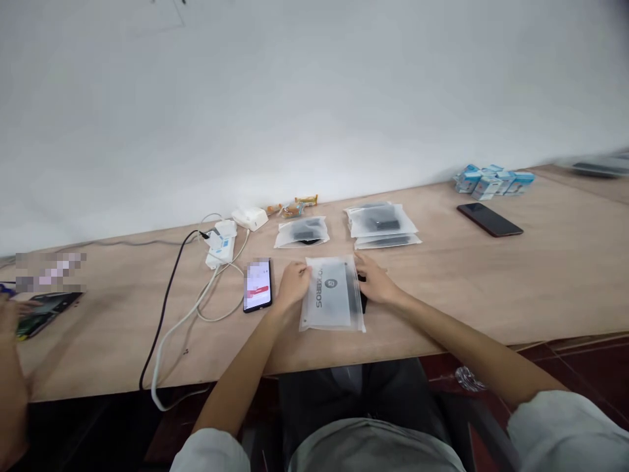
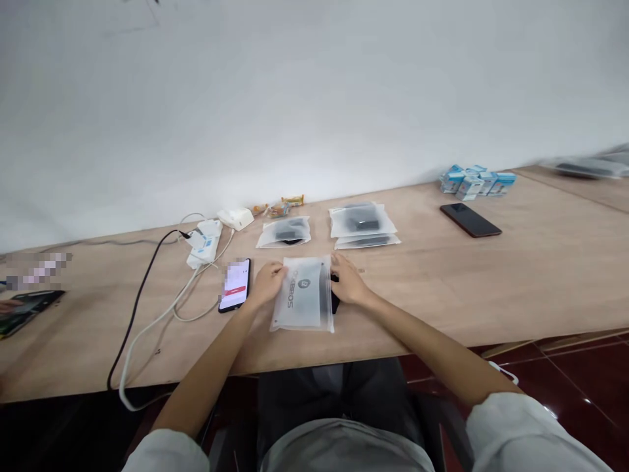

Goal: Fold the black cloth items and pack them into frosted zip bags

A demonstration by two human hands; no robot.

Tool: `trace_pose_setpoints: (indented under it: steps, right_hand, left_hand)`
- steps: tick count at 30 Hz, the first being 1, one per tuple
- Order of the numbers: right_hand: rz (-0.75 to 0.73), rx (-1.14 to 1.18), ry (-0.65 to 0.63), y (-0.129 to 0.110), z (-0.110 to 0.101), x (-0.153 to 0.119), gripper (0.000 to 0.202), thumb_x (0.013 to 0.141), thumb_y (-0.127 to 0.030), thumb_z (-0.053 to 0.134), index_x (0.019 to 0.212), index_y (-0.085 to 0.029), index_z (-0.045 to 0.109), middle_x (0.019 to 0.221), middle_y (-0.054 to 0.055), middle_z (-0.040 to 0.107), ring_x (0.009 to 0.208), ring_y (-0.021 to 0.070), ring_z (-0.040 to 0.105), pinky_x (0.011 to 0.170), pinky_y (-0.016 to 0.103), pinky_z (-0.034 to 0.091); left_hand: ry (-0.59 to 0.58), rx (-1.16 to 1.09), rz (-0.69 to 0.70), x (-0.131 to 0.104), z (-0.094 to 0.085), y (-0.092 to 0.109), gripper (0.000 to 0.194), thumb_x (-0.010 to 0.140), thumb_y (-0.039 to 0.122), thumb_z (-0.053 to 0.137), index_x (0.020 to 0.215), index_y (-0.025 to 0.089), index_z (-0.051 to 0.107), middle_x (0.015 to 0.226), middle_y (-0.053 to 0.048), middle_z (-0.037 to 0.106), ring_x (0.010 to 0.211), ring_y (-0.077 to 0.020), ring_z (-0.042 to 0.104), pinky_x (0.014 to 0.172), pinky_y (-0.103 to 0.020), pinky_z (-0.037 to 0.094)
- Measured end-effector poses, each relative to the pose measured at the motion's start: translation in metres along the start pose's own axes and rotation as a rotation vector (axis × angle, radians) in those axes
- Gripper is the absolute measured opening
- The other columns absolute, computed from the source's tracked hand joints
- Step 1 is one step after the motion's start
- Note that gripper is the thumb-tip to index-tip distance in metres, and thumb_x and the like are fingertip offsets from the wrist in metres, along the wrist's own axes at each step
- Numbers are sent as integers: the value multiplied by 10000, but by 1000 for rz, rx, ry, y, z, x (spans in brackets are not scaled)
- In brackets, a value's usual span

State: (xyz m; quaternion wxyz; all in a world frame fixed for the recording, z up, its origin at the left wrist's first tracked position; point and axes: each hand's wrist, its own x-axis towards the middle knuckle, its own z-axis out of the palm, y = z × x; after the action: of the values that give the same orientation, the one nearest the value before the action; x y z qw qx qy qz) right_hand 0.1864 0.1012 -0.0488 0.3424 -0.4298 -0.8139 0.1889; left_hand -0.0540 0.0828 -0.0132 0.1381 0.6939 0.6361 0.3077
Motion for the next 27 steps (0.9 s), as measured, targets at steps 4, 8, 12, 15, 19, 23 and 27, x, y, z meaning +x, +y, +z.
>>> trace_pose_setpoints:
  steps: [4,8,12,15,19,23,27]
  right_hand:
    - [61,20,-8,22,-29,-10,90,800,-249,658,716,-217,652,1390,76,551,1345,335,444,1038,527,453]
    - [31,-3,-62,56,-73,-21,110,802,-317,660,718,-246,669,1300,68,627,1230,329,560,988,525,497]
    - [250,-260,68,70,-105,-34,196,776,-411,681,838,-225,692,1322,124,600,1256,370,527,1010,561,450]
    - [428,-467,128,64,-108,-47,386,789,-571,628,703,-196,665,1243,185,633,1189,413,565,963,567,463]
    - [396,-371,25,58,-93,-57,402,813,-583,587,718,-201,668,1104,173,699,1047,377,653,875,498,522]
    - [350,-221,76,68,-95,-57,185,768,-413,664,734,-230,672,962,112,740,1056,349,655,859,468,547]
    - [386,-263,138,81,-125,-57,283,708,-388,716,501,-265,567,893,79,742,1103,361,626,923,492,520]
  left_hand:
    - [75,186,-9,3,-27,-18,321,908,264,408,708,177,643,921,-97,681,955,-223,602,906,-360,456]
    - [105,417,-117,6,-58,-33,330,924,281,402,766,162,666,981,-136,671,1026,-260,590,945,-398,438]
    - [242,528,-182,-3,-62,-27,364,929,360,411,1038,119,661,1222,-211,571,1165,-363,506,942,-507,422]
    - [264,592,-105,-15,-47,-17,378,918,394,445,1103,131,643,1277,-204,540,1186,-385,477,927,-525,431]
    - [217,587,-21,-26,-27,-12,326,916,361,456,1081,153,645,1303,-186,531,1199,-372,467,928,-512,437]
    - [216,591,31,-28,-23,-16,292,917,329,455,1061,163,647,1297,-165,539,1210,-354,462,934,-487,438]
    - [231,576,58,-26,-23,-21,281,921,324,454,1050,169,650,1285,-161,544,1207,-351,469,920,-478,445]
